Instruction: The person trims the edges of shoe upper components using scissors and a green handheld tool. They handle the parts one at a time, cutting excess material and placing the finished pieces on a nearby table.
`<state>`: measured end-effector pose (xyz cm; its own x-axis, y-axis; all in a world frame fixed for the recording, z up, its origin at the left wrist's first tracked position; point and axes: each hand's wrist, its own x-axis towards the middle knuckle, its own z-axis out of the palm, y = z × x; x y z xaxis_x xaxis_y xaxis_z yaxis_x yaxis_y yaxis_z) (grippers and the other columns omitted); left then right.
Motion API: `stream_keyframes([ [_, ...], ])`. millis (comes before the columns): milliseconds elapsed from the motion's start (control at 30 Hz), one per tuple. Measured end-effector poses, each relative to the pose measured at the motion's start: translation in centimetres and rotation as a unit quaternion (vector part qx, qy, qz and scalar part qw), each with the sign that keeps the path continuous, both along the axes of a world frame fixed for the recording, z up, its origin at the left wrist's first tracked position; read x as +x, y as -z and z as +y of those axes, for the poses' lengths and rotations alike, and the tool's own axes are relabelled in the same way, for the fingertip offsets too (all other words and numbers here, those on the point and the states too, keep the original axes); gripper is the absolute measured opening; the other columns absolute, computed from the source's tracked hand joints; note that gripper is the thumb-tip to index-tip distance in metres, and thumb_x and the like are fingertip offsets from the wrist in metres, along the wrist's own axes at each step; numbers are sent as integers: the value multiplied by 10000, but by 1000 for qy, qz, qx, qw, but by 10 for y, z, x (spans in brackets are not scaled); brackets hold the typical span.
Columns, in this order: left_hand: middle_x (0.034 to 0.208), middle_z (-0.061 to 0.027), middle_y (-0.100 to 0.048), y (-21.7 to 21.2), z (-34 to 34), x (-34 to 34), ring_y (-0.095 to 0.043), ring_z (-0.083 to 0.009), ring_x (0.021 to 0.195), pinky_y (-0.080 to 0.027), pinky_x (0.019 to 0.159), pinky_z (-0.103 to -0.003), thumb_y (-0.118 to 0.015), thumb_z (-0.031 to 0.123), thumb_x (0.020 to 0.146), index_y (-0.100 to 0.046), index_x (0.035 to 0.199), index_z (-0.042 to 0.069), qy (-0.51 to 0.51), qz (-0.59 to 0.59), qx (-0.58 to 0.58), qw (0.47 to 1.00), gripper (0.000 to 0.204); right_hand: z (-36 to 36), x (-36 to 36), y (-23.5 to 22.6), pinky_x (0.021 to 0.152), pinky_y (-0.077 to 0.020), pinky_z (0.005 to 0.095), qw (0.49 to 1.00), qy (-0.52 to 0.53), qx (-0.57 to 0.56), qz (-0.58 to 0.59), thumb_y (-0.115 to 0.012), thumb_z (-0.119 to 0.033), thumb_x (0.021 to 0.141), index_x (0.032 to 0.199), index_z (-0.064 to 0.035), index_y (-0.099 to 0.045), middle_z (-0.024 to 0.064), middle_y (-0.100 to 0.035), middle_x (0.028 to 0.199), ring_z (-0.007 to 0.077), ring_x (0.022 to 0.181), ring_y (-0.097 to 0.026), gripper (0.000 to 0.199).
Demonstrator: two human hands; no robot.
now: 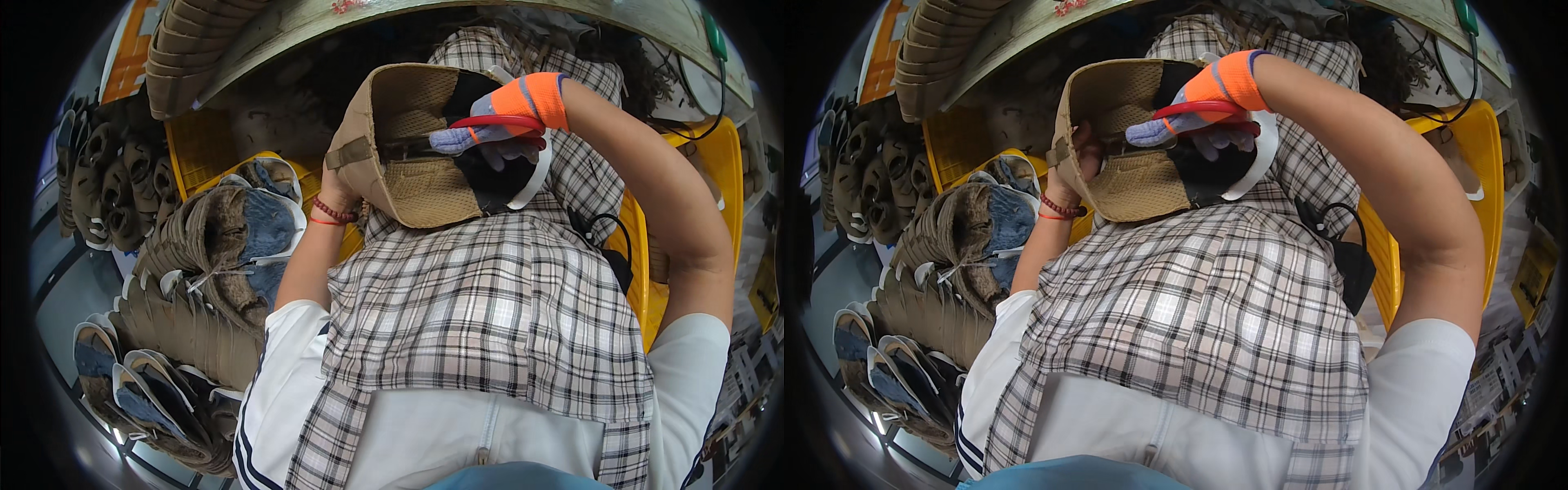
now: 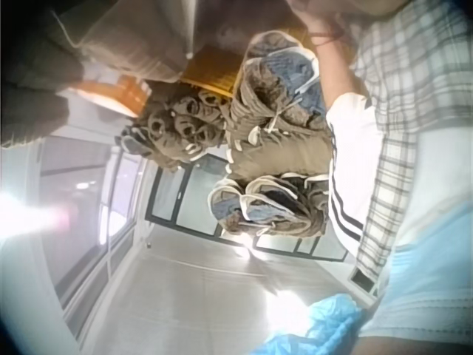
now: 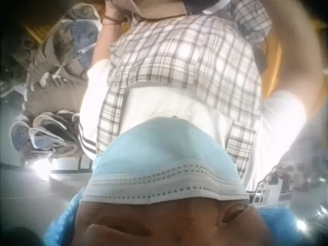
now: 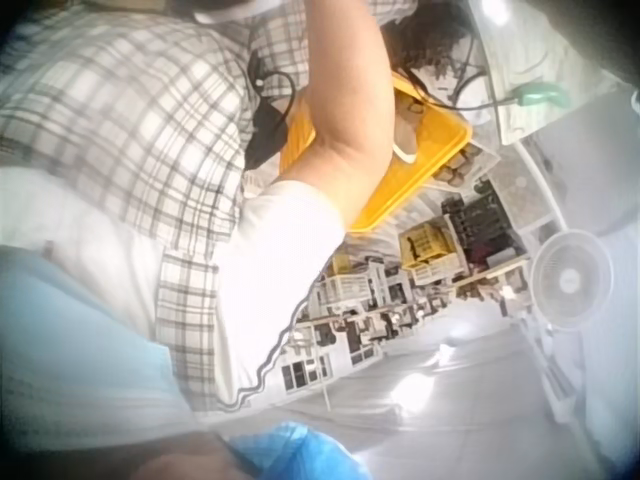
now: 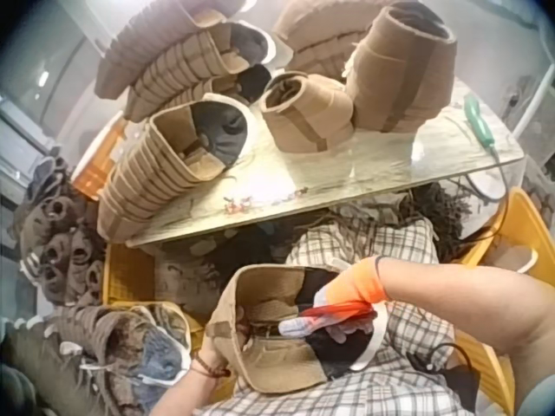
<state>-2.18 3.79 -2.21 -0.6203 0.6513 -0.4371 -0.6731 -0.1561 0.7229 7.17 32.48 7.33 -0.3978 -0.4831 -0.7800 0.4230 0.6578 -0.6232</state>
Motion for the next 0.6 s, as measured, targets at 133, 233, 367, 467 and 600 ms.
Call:
stream_keyframes([
  [133, 985, 6, -622, -15, 13, 5, -562, -127, 878, -464, 759, -295, -634, 61, 878, -619, 1037, 105, 19, 72, -60, 995, 166, -2, -2, -8, 423, -471, 268, 999, -12, 26, 21, -430, -310, 908, 714, -44, -687, 69, -598, 535, 161, 439, -587, 418],
  [233, 951, 3, -620, -16, 10, 3, -561, -133, 843, -464, 742, -295, -637, 56, 875, -618, 1021, 104, -8, -1, -38, 999, 155, -3, -1, -2, 407, -462, 262, 998, -5, 48, 44, -481, -342, 895, 707, -49, -686, 66, -595, 530, 154, 423, -576, 405],
  [367, 903, 6, -610, -21, 11, 2, -556, -118, 791, -460, 699, -265, -643, 30, 864, -619, 971, 101, -45, -86, -17, 995, 131, -14, 15, -20, 485, -495, 317, 983, 51, 123, 123, -538, -463, 862, 735, -39, -686, 99, -625, 593, 219, 500, -611, 466],
  [467, 880, 13, -605, -24, 12, 9, -559, -104, 765, -462, 678, -248, -649, 24, 859, -619, 938, 98, -45, -50, -62, 996, 112, -13, 43, -16, 636, -515, 373, 962, 35, 192, 193, -510, -614, 842, 909, -39, -676, 146, -656, 715, 302, 697, -655, 602],
  [600, 935, -19, -636, -28, 5, 11, -591, -139, 857, -479, 780, -292, -660, 59, 858, -631, 996, 108, 15, 6, -75, 997, 150, -20, 79, -19, 728, -532, 377, 942, -34, 248, 224, -380, -768, 802, 1093, -101, -636, 144, -680, 799, 295, 803, -676, 772],
])
